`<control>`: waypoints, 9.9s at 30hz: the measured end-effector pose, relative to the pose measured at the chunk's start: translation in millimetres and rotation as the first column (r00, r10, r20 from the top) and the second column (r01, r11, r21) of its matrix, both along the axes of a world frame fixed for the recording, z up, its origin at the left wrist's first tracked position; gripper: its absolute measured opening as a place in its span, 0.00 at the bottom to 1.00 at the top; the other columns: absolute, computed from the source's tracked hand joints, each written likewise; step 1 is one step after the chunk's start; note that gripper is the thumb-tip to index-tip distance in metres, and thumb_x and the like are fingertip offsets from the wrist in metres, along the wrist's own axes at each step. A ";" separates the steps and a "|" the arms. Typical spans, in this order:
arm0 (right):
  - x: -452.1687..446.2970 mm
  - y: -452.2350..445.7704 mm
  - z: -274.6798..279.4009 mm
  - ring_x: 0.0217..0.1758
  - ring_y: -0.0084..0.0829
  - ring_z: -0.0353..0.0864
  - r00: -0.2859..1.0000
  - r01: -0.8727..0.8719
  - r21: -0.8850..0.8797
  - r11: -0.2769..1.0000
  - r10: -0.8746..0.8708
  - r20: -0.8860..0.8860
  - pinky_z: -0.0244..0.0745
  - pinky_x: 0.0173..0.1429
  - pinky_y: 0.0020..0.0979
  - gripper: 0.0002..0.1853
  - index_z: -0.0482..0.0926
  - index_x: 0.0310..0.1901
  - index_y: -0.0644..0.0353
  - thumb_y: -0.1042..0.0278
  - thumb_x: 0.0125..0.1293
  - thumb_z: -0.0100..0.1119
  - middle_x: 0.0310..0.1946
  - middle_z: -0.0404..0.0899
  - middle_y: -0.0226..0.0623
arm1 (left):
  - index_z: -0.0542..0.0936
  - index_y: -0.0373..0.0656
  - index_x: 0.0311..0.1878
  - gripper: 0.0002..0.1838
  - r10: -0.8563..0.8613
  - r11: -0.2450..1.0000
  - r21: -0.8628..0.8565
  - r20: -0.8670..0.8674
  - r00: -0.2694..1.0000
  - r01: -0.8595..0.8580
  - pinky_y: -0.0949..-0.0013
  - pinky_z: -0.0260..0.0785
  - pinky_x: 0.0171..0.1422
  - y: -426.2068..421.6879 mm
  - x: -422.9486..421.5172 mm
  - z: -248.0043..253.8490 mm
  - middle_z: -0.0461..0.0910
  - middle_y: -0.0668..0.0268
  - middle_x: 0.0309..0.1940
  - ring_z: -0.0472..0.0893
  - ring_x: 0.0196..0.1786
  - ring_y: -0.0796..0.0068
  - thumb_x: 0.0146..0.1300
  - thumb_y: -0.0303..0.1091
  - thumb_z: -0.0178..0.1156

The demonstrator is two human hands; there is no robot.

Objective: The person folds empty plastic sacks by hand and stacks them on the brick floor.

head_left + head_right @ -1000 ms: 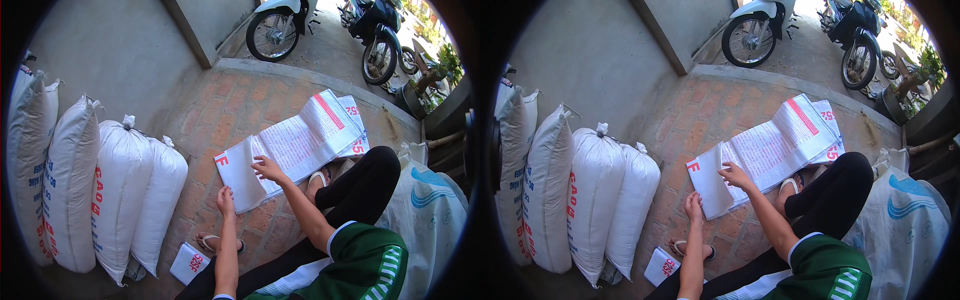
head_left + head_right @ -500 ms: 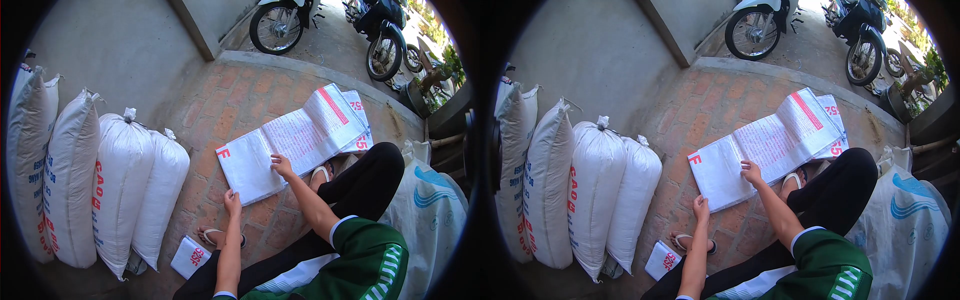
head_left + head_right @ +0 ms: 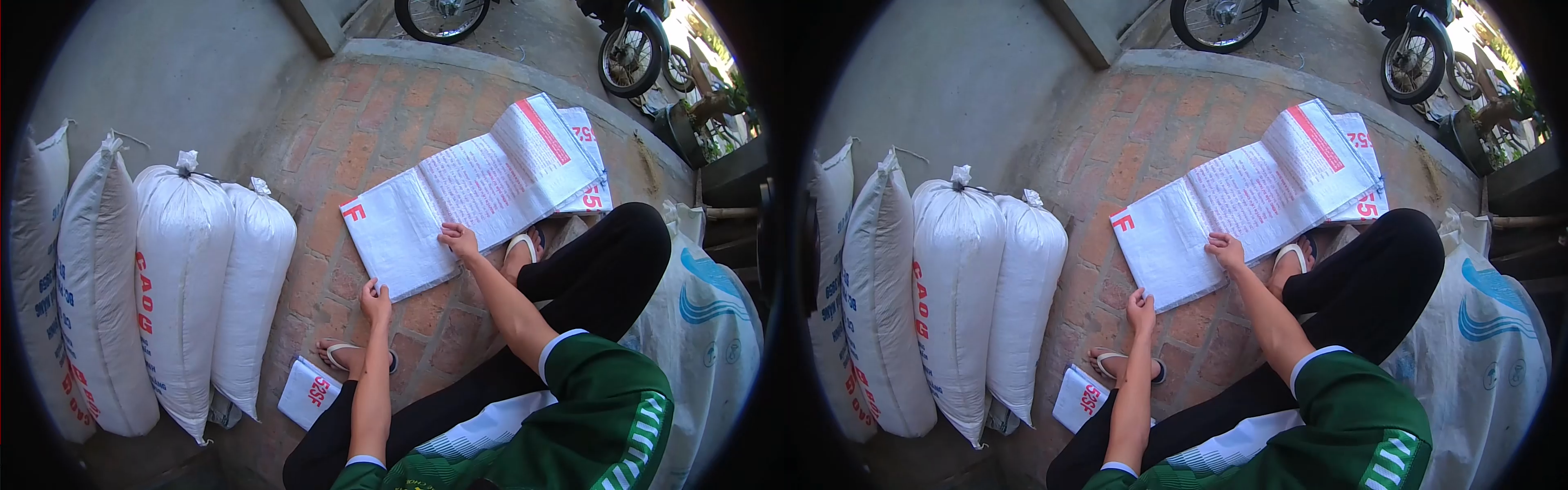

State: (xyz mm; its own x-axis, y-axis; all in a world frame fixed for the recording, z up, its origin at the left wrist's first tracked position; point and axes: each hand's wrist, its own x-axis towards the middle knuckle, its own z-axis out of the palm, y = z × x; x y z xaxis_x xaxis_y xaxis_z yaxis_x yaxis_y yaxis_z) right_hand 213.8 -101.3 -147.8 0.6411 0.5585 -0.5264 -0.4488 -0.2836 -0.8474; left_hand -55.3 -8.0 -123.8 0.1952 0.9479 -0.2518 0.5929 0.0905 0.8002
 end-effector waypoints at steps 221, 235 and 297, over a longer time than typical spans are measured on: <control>-47.1 -51.5 44.2 0.80 0.48 0.55 0.195 -0.522 -0.327 0.788 0.484 0.853 0.50 0.82 0.49 0.32 0.73 0.64 0.54 0.51 0.61 0.69 0.72 0.65 0.44 | 0.79 0.32 0.54 0.22 0.210 0.976 -0.051 -0.034 0.977 -0.212 0.66 0.75 0.55 -6.0 2.9 -12.7 0.84 0.58 0.43 0.83 0.45 0.67 0.57 0.32 0.67; -43.5 -56.6 55.5 0.77 0.49 0.59 0.218 -0.541 -0.286 0.791 0.460 0.861 0.56 0.79 0.48 0.35 0.74 0.65 0.55 0.51 0.56 0.73 0.67 0.68 0.45 | 0.82 0.45 0.51 0.13 0.302 0.726 -0.672 0.502 0.810 0.145 0.77 0.57 0.31 23.4 11.2 50.0 0.83 0.75 0.35 0.76 0.31 0.86 0.63 0.33 0.67; -121.7 -11.9 28.8 0.44 0.38 0.83 0.791 -0.585 -0.316 0.747 0.612 -0.017 0.73 0.56 0.36 0.34 0.90 0.36 0.51 0.30 0.72 0.44 0.37 0.86 0.41 | 0.76 0.32 0.60 0.28 0.132 0.988 -0.098 0.172 0.976 -0.116 0.59 0.66 0.70 2.2 42.4 29.2 0.77 0.49 0.60 0.76 0.64 0.56 0.62 0.41 0.66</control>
